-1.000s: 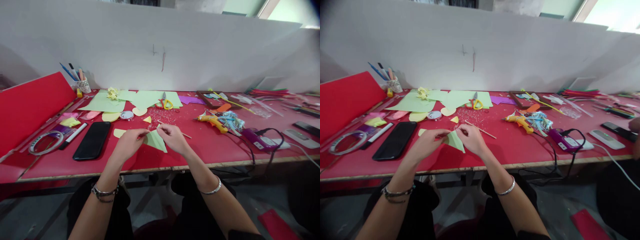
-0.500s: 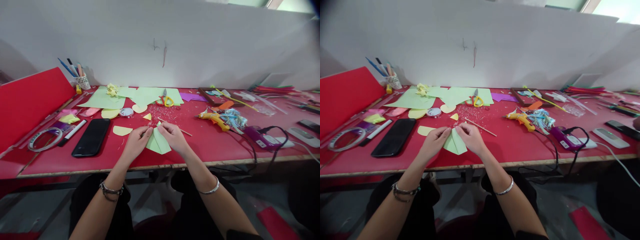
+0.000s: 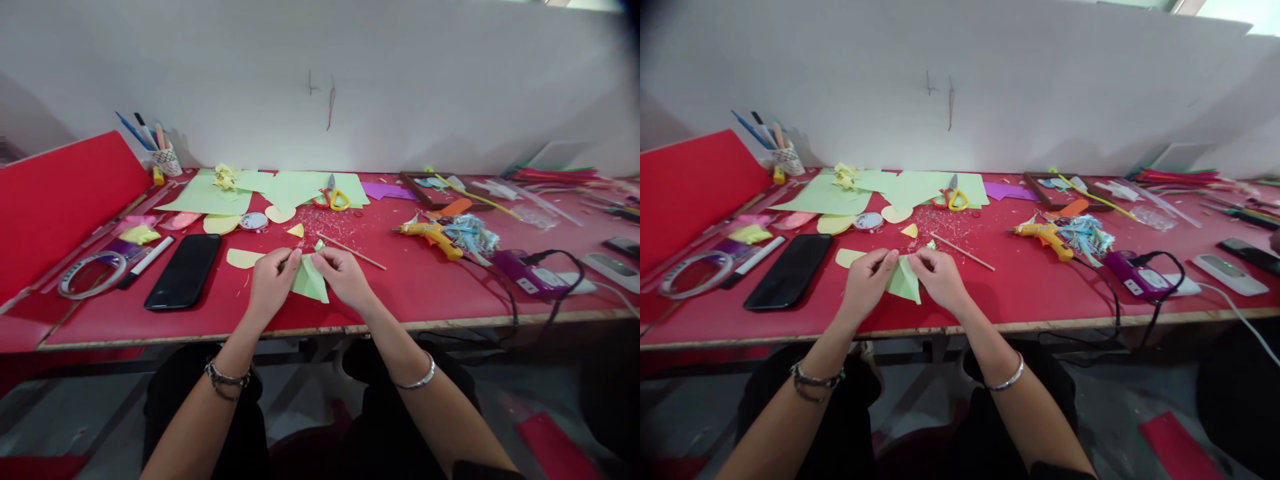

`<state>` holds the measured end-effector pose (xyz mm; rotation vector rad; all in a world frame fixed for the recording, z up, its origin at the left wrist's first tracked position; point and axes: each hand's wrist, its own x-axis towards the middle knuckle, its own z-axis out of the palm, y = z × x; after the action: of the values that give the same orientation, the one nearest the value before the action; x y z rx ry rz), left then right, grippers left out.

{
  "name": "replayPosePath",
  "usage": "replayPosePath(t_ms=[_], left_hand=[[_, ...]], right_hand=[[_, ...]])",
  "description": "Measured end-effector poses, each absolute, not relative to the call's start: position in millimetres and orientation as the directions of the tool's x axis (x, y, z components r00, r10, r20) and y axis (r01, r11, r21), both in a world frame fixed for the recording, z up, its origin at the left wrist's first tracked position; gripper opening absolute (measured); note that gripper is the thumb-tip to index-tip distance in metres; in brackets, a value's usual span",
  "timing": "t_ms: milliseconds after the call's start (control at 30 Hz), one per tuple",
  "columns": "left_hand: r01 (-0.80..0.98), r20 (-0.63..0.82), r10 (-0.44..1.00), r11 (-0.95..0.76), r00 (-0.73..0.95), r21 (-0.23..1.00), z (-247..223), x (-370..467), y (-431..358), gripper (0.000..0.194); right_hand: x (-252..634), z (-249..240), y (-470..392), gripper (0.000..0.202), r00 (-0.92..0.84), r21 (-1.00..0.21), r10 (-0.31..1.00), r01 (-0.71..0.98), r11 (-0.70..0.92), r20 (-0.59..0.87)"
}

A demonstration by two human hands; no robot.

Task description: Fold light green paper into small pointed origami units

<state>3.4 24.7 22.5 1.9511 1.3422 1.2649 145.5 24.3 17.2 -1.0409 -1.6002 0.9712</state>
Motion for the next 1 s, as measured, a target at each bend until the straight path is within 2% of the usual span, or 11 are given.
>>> replayPosePath(t_ms=[133, 233, 367, 467, 533, 567, 667, 700, 767, 833, 1000], left_hand=[[0.525, 0.464, 0.882, -0.434, 0.083, 0.732, 22.9, -2.5, 25.0, 0.036], [0.589, 0.492, 0.864, -0.452, 0.105, 0.670, 22.8, -5.2, 24.8, 0.037], [0.710, 0.553, 0.826, -0.452, 0.106, 0.540, 23.1, -5.7, 22.5, 0.038], [0.753, 0.544, 0.834, -0.415, 0.090, 0.511, 25.5, -8.8, 21.2, 0.038], [0.722, 0.514, 0.855, -0.394, 0.063, 0.568, 26.5, -12.4, 22.4, 0.033], [0.674, 0.486, 0.873, -0.378, 0.033, 0.634, 26.2, -13.9, 23.9, 0.028], [0.357, 0.325, 0.941, -0.273, -0.092, 0.893, 21.9, -13.7, 29.3, 0.024], [0.236, 0.255, 0.961, -0.224, -0.111, 0.946, 19.7, -11.6, 30.7, 0.025], [0.095, 0.136, 0.988, -0.129, -0.079, 0.987, 15.4, -5.4, 31.5, 0.031], [0.076, 0.073, 0.996, -0.068, -0.053, 0.995, 12.4, 0.9, 29.9, 0.037], [0.152, 0.094, 0.990, -0.078, -0.102, 0.985, 11.3, 5.6, 24.3, 0.047]], right_hand=[[146.0, 14.6, 24.9, 0.031, -0.168, -0.921, 0.945, 0.231, 0.314, 0.281], [144.8, 17.3, 22.5, 0.029, -0.153, -0.893, 0.930, 0.265, 0.365, 0.334], [141.9, 24.3, 17.0, 0.023, -0.242, -0.788, 0.890, 0.414, 0.455, 0.387], [142.9, 25.2, 16.9, 0.027, -0.242, -0.704, 0.875, 0.523, 0.482, 0.419], [145.3, 23.4, 19.2, 0.030, -0.215, -0.699, 0.874, 0.530, 0.480, 0.436], [146.7, 22.3, 20.6, 0.031, -0.189, -0.714, 0.877, 0.519, 0.470, 0.441], [149.4, 18.6, 24.1, 0.032, -0.075, -0.779, 0.894, 0.461, 0.424, 0.442], [149.4, 17.5, 24.7, 0.033, -0.047, -0.795, 0.897, 0.444, 0.413, 0.440], [148.1, 15.6, 24.8, 0.035, -0.029, -0.812, 0.900, 0.419, 0.405, 0.434], [145.8, 14.2, 23.8, 0.037, -0.055, -0.823, 0.905, 0.394, 0.408, 0.422], [141.6, 14.5, 21.2, 0.038, -0.086, -0.866, 0.923, 0.321, 0.383, 0.376]])
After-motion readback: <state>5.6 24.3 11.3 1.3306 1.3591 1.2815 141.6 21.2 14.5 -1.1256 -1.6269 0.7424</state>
